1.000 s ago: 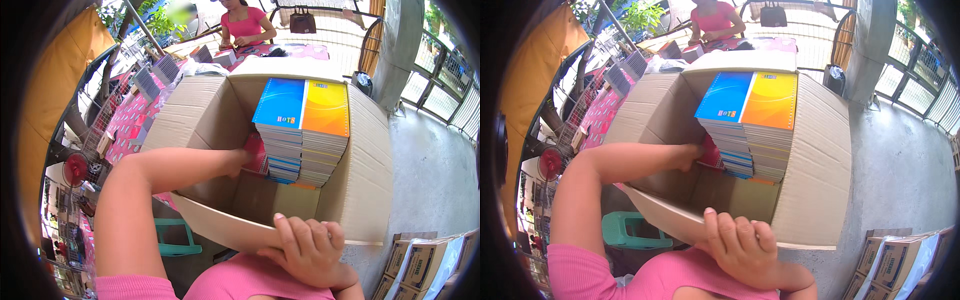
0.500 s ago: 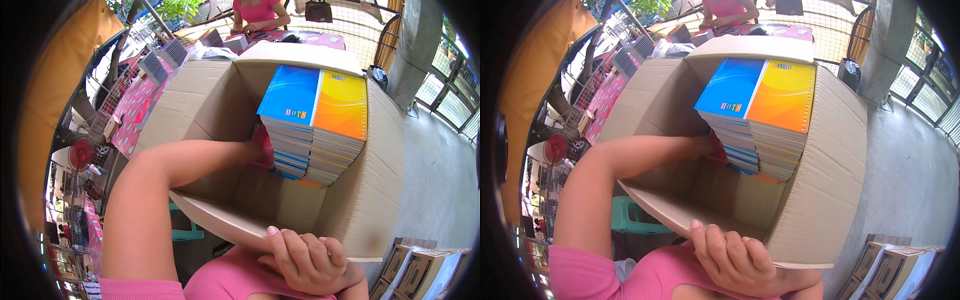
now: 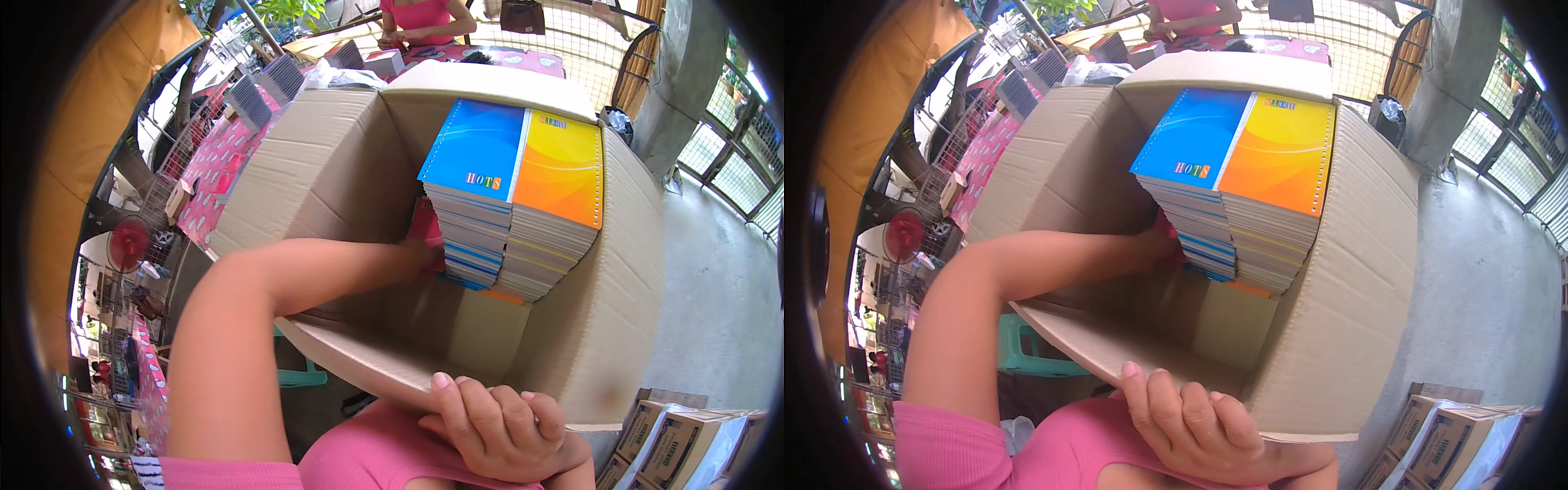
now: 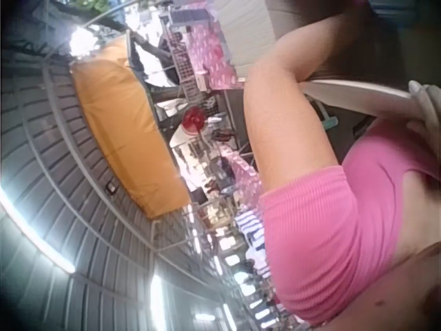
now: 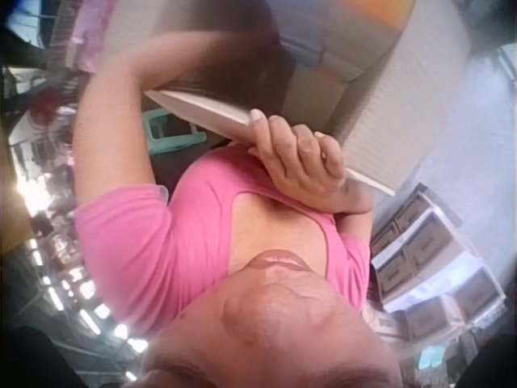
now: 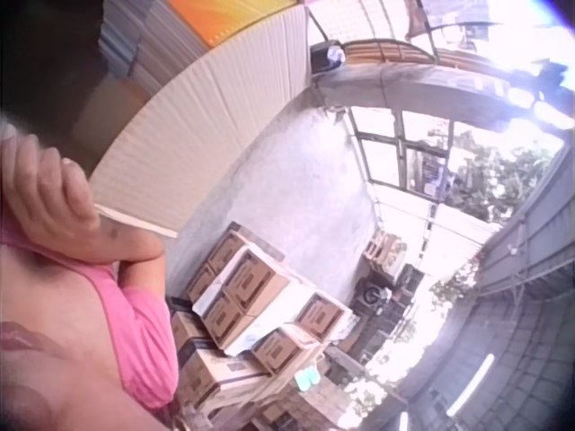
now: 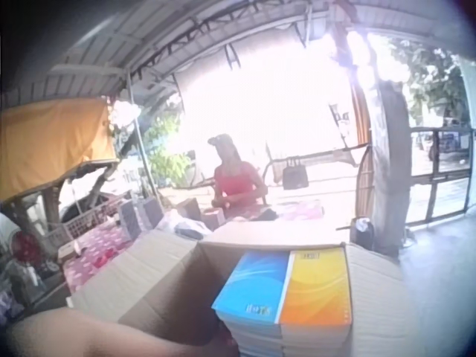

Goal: The person takes notebooks out of a cardboard box and stacks them on a table, then uses a blue handheld tape dispenser to apply tape to the spiral bindings of individual notebooks.

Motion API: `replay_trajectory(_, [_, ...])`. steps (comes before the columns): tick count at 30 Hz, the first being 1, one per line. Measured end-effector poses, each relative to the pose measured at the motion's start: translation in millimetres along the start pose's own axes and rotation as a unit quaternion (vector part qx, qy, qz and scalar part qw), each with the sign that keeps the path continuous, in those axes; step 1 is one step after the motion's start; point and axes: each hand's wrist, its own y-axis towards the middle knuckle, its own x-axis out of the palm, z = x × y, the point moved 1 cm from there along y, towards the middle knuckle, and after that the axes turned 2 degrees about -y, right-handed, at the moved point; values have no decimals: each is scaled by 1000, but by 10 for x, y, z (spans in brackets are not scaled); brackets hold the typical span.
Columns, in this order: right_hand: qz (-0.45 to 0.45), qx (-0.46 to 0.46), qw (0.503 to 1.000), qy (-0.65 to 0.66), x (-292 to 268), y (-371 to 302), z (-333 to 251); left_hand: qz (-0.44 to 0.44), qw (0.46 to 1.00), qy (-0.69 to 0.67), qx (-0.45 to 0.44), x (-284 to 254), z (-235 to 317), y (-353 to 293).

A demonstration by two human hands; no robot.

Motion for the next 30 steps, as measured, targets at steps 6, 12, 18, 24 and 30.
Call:
replay_trajectory(6, [3,27,1000,2,36,-66,-67,37,954,-291,-61,122,-296,58])
replay_trajectory(12, [79,-8,997,-18,151,-66,-22,-11,876,-482,2,170,-359,279])
replay_trajectory(18, [101,4,995,-28,203,-124,-15,-13,934,-273,229,134,-397,143])
replay_trajectory(24, [99,-18,995,-23,186,-114,-13,-20,893,-439,101,172,-347,342])
replay_trajectory(30, [96,53,994,-29,223,-155,-185,-2,870,-488,68,216,-231,229])
